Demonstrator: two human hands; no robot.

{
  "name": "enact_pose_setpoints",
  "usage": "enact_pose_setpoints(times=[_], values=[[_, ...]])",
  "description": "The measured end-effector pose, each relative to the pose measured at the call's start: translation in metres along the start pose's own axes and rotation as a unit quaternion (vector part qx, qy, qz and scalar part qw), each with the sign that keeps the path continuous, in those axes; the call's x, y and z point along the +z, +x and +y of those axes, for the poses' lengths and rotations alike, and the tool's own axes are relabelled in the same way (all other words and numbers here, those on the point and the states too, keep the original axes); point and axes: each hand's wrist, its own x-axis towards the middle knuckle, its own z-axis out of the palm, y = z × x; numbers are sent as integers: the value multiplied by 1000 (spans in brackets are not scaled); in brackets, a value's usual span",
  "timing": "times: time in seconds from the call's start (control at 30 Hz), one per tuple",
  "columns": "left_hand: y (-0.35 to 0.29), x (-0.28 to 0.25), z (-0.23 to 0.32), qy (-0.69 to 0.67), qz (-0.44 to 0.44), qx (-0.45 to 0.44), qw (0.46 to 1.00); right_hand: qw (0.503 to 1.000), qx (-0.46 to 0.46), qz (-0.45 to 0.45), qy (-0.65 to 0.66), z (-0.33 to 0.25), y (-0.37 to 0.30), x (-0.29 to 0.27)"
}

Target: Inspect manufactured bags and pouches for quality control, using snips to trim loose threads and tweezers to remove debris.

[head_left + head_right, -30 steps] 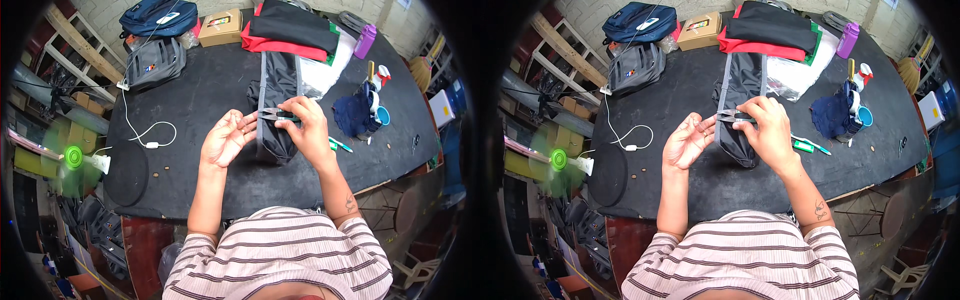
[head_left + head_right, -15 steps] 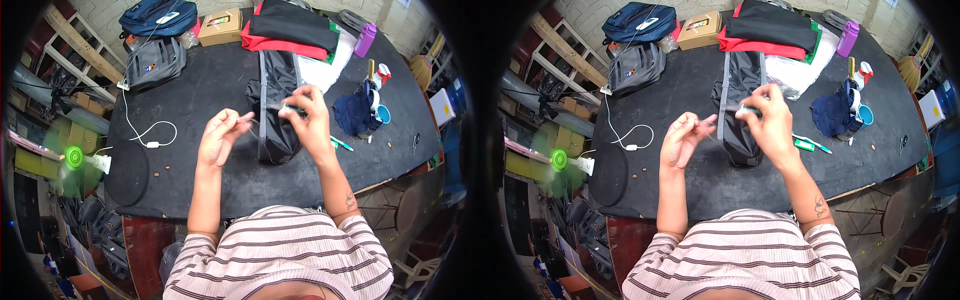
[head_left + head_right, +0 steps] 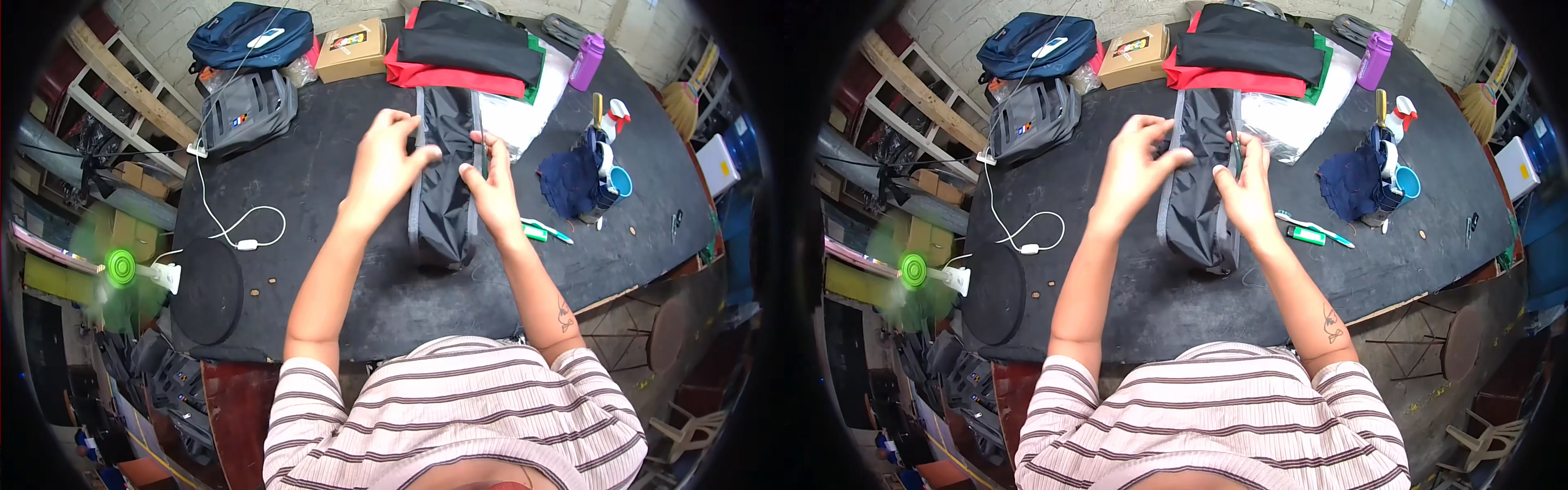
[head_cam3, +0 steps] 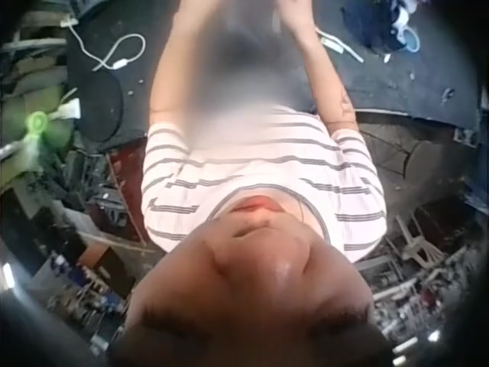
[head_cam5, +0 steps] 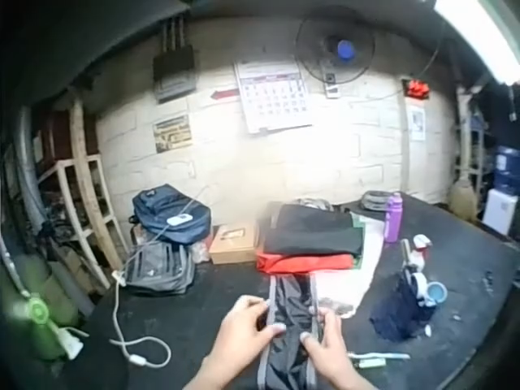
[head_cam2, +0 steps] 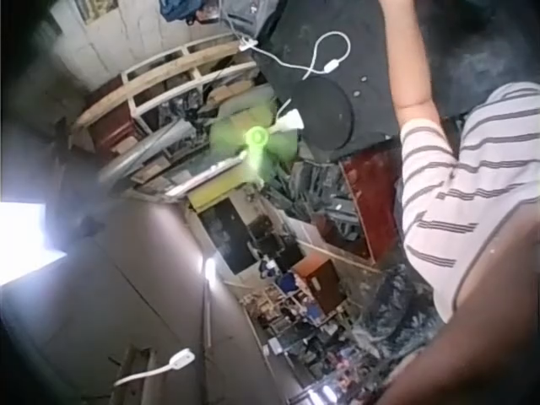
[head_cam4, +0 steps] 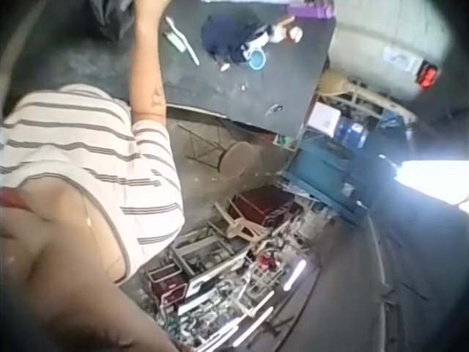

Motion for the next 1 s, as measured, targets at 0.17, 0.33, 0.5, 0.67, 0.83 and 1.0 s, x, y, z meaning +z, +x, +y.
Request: enact_pose_setpoints(times=[0.17,0.33,0.5,0.67,0.83,1.0], values=[[12,28,-11,212,-6,29,977,998,-21,23,-49,-10,-14,10],[26,33,-23,249,28,71,966,998,-13,7,-65,-14,-15,1],[36,24,-57,-385,-3,-161,909,964,-131,93,-213,-23,27,-10],[49,12,-27,-51,-9,-2,999,976,-112,104,-156,-6,76,-6],[39,46,-16,277,-50,68,957,948,-144,101,-267,1,74,14],[44,52,-27,291,-3,84,953,942,-135,113,-286,13,69,8]])
